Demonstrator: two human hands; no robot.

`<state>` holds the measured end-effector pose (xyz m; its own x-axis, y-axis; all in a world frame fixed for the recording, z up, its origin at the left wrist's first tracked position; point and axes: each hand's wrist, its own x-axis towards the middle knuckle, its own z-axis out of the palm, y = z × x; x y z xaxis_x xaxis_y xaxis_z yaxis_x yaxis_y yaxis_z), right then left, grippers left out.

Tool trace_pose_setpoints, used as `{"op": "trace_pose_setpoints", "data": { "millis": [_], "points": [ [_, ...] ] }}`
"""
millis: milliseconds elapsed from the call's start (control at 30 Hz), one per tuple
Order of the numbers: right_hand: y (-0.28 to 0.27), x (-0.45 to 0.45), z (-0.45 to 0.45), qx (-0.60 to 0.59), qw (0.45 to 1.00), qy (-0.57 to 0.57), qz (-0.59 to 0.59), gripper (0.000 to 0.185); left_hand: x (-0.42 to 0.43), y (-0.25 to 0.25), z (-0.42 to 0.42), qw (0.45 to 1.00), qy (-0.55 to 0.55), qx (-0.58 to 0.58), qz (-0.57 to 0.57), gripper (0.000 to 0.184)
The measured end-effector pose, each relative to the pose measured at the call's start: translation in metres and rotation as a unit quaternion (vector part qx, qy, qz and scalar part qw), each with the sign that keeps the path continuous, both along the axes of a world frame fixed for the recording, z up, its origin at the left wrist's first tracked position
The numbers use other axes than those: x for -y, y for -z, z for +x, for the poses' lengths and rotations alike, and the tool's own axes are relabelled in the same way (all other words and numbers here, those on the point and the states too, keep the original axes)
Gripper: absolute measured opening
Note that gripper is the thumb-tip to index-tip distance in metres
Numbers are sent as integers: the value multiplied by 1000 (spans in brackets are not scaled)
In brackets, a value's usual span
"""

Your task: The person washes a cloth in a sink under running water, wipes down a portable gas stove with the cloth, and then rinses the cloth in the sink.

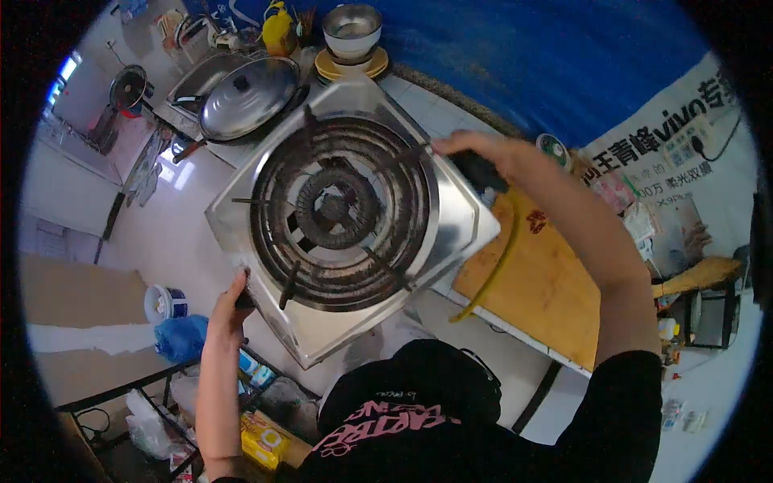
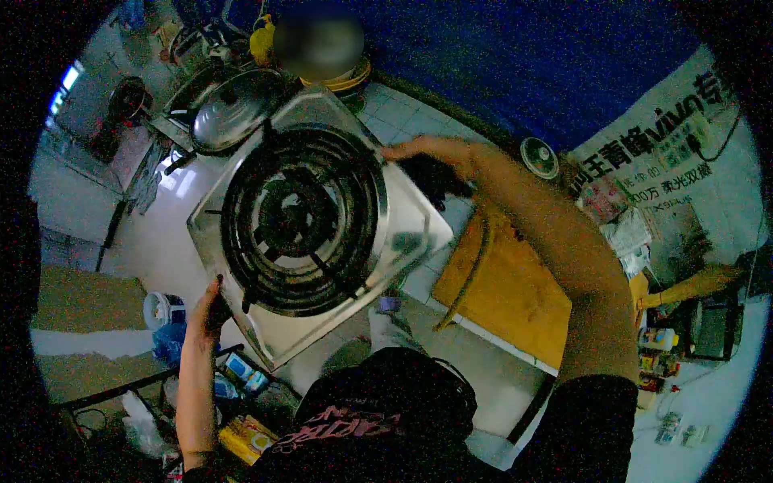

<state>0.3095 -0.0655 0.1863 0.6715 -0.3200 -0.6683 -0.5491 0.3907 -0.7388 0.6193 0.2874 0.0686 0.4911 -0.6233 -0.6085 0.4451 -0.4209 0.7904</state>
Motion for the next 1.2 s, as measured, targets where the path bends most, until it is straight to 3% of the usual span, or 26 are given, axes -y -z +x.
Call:
{"op": "trace_pose_setpoints", "data": {
  "millis": [100,200,267,333,400,433,467,533,633,733,867,900,1067,1200],
  "points": [
    [0,54,24,33,999,-8,-2,47,32,-23,-15,996,-50,-54,-48,53],
    [24,112,52,19,999,-30,-24,46,62,-23,-15,994,-98,-37,-36,54],
    [45,142,59,-8,999,-37,-30,45,73,6,-7,990,-91,-88,-65,53],
    [74,165,68,24,998,-53,-18,45,87,14,-13,991,-116,-67,21,48],
    [101,183,66,-14,998,-52,-18,44,86,48,-28,992,-115,-57,3,64],
    [115,193,61,-54,997,-47,-24,43,93,45,-38,984,-96,-20,146,68],
    [130,205,56,-52,997,-49,-21,43,108,63,-47,988,-82,-67,112,70],
    [158,230,45,-118,988,-103,16,41,105,101,-59,976,-76,-81,186,62],
    [186,245,20,-101,993,-55,-27,42,142,86,-101,977,-71,-90,179,59],
    [163,251,12,-123,988,-88,-37,46,166,86,-122,977,-28,-99,186,60],
    [208,296,-1,-94,994,-39,-28,48,191,99,-131,973,-26,-96,210,58],
    [231,321,0,-108,990,-75,-45,47,198,101,-131,976,-12,-93,198,59],
    [208,321,5,-101,978,-155,-101,47,229,92,-141,981,-8,-86,172,59],
    [228,326,-9,-100,990,-51,-84,46,222,112,-131,977,64,-70,193,71]
  ]
}}
